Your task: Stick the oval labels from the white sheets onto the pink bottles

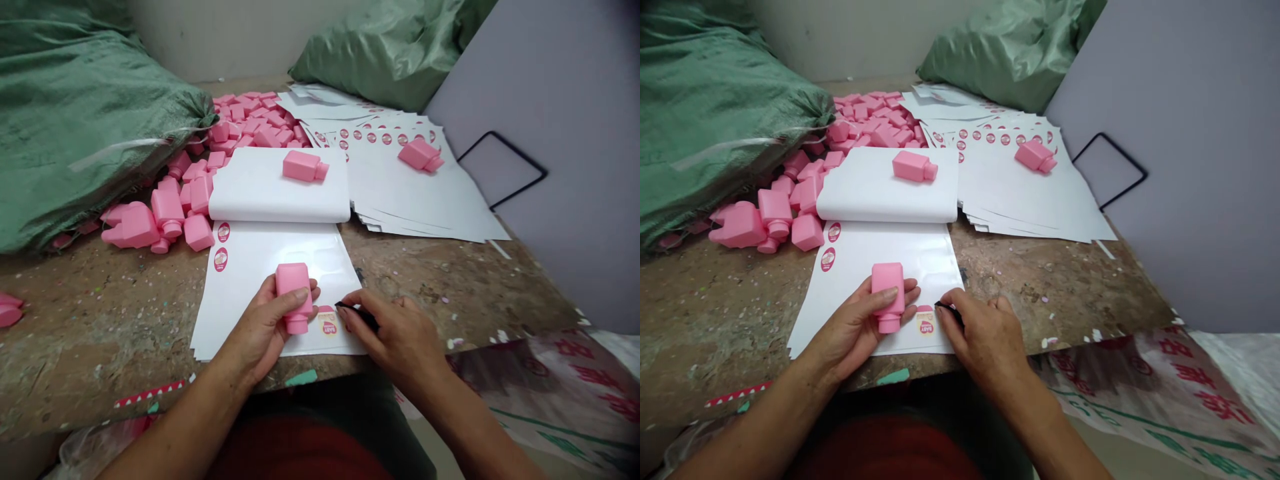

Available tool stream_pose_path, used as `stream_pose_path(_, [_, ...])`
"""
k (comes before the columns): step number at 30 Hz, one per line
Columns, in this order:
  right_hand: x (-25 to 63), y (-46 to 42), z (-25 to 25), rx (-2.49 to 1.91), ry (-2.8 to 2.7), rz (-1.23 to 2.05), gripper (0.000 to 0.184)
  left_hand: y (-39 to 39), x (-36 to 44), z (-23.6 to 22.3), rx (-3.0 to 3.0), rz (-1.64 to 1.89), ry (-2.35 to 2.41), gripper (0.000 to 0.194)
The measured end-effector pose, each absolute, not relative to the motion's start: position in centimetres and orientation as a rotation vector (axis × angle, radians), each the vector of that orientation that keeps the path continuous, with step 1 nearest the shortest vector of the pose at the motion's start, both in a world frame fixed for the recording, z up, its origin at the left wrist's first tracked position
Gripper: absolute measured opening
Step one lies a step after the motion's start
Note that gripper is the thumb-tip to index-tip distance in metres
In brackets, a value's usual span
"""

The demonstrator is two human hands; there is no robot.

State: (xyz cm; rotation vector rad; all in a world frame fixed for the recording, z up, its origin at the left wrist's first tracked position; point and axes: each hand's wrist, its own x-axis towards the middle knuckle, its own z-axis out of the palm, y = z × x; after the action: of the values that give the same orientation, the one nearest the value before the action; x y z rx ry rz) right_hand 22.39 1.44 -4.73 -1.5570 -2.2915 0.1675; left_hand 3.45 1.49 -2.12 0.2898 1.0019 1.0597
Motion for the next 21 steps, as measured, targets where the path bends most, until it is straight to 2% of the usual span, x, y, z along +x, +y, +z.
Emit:
stream_pose_path(12, [22.1, 1.8, -4.4, -1.508, -2.321, 0.211, 0.023, 1.6, 3.5, -2.2, 0.288, 1.047, 1.009, 0.035])
stream_pose_path(19, [23.0, 2.2, -4.2, -1.578, -2.169, 0.650, 0.021, 1.6, 3.7, -2.1, 0.287, 1.065, 1.040, 0.033])
stream_pose_path(21, [23.2, 2.1, -4.3, -1.567, -2.145, 0.685, 0.021, 1.5, 3.6, -1.9, 0.301, 1.062, 1.041, 0.033])
